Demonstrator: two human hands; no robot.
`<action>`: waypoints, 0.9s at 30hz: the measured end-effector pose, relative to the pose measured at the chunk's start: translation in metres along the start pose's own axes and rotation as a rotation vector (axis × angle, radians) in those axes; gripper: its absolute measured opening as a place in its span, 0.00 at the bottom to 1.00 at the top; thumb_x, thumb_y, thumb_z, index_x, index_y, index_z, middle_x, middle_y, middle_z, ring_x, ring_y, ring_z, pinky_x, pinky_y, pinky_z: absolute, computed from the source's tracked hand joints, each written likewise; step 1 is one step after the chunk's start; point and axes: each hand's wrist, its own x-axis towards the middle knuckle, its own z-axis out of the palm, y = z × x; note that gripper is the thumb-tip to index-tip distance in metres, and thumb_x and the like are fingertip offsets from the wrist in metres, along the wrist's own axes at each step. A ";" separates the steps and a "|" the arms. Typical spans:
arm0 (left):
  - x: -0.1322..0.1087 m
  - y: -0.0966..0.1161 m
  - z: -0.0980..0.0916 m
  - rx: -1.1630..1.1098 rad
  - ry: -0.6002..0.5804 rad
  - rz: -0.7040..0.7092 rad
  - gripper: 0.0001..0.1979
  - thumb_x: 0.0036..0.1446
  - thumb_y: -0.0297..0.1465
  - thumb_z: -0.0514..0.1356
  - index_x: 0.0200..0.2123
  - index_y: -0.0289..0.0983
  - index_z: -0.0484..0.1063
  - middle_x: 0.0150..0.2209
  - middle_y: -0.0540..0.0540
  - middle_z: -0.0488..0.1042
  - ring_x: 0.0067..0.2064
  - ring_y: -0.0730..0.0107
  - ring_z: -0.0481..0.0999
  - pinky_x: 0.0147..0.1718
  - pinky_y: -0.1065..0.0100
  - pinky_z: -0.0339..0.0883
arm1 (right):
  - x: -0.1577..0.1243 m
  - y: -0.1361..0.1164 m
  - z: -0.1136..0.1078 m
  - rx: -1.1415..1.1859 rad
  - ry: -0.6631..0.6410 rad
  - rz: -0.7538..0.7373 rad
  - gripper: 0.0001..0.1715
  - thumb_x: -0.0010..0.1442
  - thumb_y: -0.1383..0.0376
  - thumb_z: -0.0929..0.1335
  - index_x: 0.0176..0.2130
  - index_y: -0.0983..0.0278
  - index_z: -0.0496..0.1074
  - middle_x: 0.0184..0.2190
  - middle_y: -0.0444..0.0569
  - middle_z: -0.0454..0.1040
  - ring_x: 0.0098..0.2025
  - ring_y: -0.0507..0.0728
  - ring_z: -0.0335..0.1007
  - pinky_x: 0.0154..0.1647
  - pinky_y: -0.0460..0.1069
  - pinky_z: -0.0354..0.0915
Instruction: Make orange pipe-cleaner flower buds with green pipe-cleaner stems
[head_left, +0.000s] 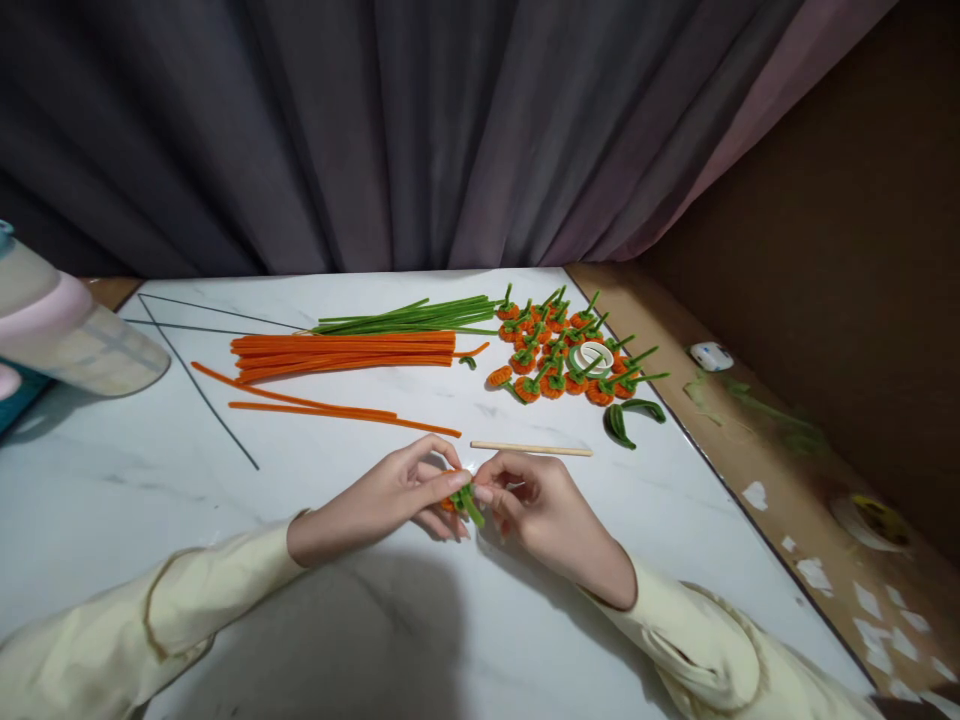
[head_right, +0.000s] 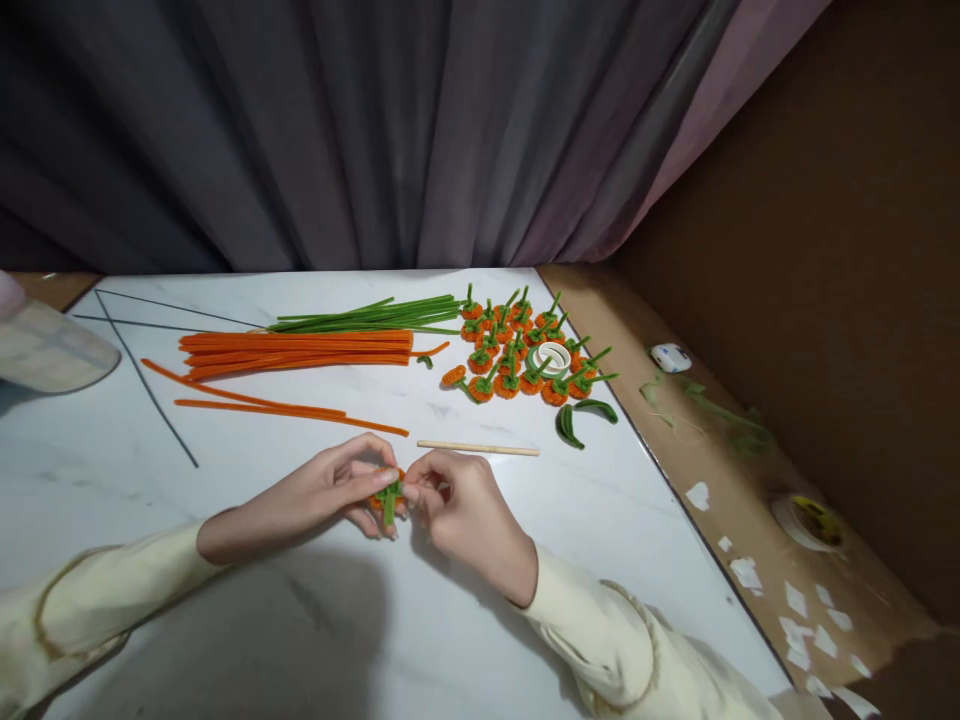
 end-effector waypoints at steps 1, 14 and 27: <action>0.000 0.001 0.000 -0.010 -0.040 -0.022 0.12 0.59 0.39 0.57 0.40 0.38 0.61 0.31 0.47 0.76 0.32 0.65 0.79 0.32 0.66 0.71 | -0.001 -0.001 0.000 -0.033 0.004 -0.034 0.07 0.54 0.71 0.64 0.26 0.66 0.68 0.17 0.41 0.66 0.18 0.47 0.58 0.20 0.43 0.57; -0.007 0.010 -0.006 0.445 -0.034 0.192 0.09 0.62 0.36 0.52 0.41 0.38 0.66 0.37 0.46 0.74 0.36 0.70 0.74 0.36 0.69 0.67 | -0.001 -0.006 0.000 -0.059 0.013 -0.009 0.08 0.54 0.73 0.63 0.25 0.66 0.67 0.18 0.42 0.67 0.21 0.49 0.59 0.23 0.43 0.56; -0.021 0.041 -0.010 1.029 -0.099 0.127 0.19 0.66 0.41 0.40 0.28 0.38 0.61 0.24 0.52 0.64 0.25 0.71 0.64 0.26 0.72 0.55 | 0.009 -0.028 -0.005 -0.439 -0.115 -0.334 0.17 0.40 0.84 0.60 0.25 0.65 0.65 0.21 0.42 0.67 0.22 0.48 0.58 0.24 0.42 0.52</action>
